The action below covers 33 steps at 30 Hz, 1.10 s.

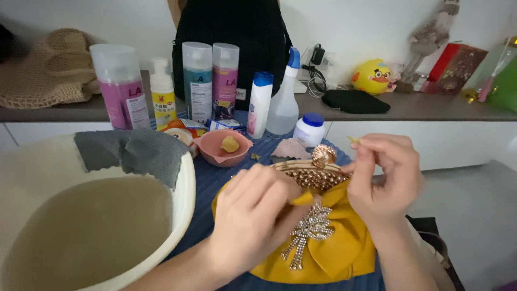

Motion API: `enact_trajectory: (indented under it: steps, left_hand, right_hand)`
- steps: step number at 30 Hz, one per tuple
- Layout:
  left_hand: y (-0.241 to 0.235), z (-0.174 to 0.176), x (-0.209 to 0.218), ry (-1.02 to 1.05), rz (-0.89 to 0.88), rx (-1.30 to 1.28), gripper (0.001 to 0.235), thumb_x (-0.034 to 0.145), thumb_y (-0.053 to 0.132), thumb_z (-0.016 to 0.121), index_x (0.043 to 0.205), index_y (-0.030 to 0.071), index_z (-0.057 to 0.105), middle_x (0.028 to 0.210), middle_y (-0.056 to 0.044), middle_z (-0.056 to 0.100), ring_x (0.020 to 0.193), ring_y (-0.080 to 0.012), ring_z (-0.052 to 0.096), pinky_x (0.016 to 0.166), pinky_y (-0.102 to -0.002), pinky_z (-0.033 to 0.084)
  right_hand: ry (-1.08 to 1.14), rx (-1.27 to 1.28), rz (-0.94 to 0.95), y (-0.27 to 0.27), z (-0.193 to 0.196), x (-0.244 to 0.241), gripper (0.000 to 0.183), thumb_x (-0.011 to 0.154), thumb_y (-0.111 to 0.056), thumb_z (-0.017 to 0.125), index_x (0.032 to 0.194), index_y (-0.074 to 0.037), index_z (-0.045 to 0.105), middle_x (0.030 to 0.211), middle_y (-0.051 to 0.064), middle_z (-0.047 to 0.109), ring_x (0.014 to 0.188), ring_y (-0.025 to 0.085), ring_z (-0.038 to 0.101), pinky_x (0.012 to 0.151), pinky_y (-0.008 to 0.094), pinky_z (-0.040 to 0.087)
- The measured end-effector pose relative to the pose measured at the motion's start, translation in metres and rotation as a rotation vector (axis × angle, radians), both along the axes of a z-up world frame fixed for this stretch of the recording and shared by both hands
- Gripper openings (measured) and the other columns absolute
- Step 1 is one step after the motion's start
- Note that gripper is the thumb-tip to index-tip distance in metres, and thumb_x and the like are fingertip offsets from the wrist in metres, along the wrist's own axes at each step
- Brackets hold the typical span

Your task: Inspecting a yellow purse by opening and closing its decorative clasp and checking the interior

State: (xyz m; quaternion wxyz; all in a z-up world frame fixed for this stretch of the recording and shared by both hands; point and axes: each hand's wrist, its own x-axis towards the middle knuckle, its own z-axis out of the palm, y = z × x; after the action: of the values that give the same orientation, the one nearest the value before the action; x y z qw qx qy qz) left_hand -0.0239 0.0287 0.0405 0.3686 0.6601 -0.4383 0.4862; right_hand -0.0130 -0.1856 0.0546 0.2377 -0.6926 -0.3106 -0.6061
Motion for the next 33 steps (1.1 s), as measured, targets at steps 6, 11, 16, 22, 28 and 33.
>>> enact_trajectory:
  steps: [6,11,16,22,28,33]
  left_hand:
    - [-0.001,0.004,-0.004,0.009,0.026,-0.019,0.026,0.096,0.022,0.075,0.088,0.005,0.057,0.085,-0.008,0.062,0.074,-0.0257,0.057,0.062,-0.036,0.04]
    - [0.003,0.012,-0.012,0.032,0.031,-0.038,0.029,0.094,0.028,0.073,0.083,0.01,0.053,0.088,-0.003,0.062,0.081,-0.0203,0.061,0.068,-0.033,0.04]
    - [0.007,0.018,-0.018,0.031,0.021,0.043,0.036,0.093,0.035,0.072,0.08,0.008,0.054,0.086,-0.005,0.063,0.076,-0.0205,0.057,0.063,-0.033,0.041]
    - [0.001,0.013,-0.024,-0.104,0.009,0.167,0.022,0.1,0.016,0.067,0.086,0.006,0.053,0.102,-0.006,0.071,0.082,-0.0254,0.062,0.071,-0.037,0.046]
    - [-0.016,-0.005,-0.044,-0.06,0.194,0.124,0.031,0.102,0.02,0.052,0.121,0.006,0.072,0.122,-0.013,0.078,0.097,-0.0243,0.078,0.076,-0.036,0.059]
    - [-0.029,-0.029,-0.04,-0.213,0.412,0.128,0.015,0.109,0.027,0.06,0.12,0.021,0.067,0.126,0.001,0.077,0.103,-0.0199,0.076,0.089,-0.031,0.061]
  right_hand:
    - [0.026,0.079,-0.009,-0.004,-0.009,0.0,0.011,0.107,0.011,0.051,0.117,0.011,0.048,0.109,0.028,0.056,0.087,0.028,0.068,0.068,0.026,0.061]
    - [-0.101,0.117,0.012,-0.006,-0.02,-0.001,0.011,0.107,0.015,0.049,0.117,0.01,0.048,0.106,0.023,0.055,0.077,0.022,0.065,0.067,0.024,0.057]
    - [-0.121,0.185,-0.15,0.0,-0.022,-0.02,0.012,0.111,0.0,0.049,0.111,0.012,0.045,0.097,0.028,0.056,0.064,0.022,0.062,0.049,0.023,0.047]
    - [-0.082,0.293,-0.051,-0.002,-0.03,-0.014,0.006,0.111,0.006,0.049,0.113,0.009,0.044,0.101,0.025,0.053,0.063,0.019,0.06,0.049,0.023,0.049]
    - [0.015,0.265,-0.069,0.005,-0.019,-0.019,0.01,0.111,0.001,0.045,0.111,0.011,0.044,0.105,0.028,0.049,0.046,0.016,0.048,0.046,0.022,0.042]
    - [-0.056,0.182,-0.079,-0.001,-0.021,-0.017,0.01,0.108,0.009,0.05,0.111,0.018,0.046,0.106,0.036,0.052,0.052,0.017,0.053,0.051,0.022,0.041]
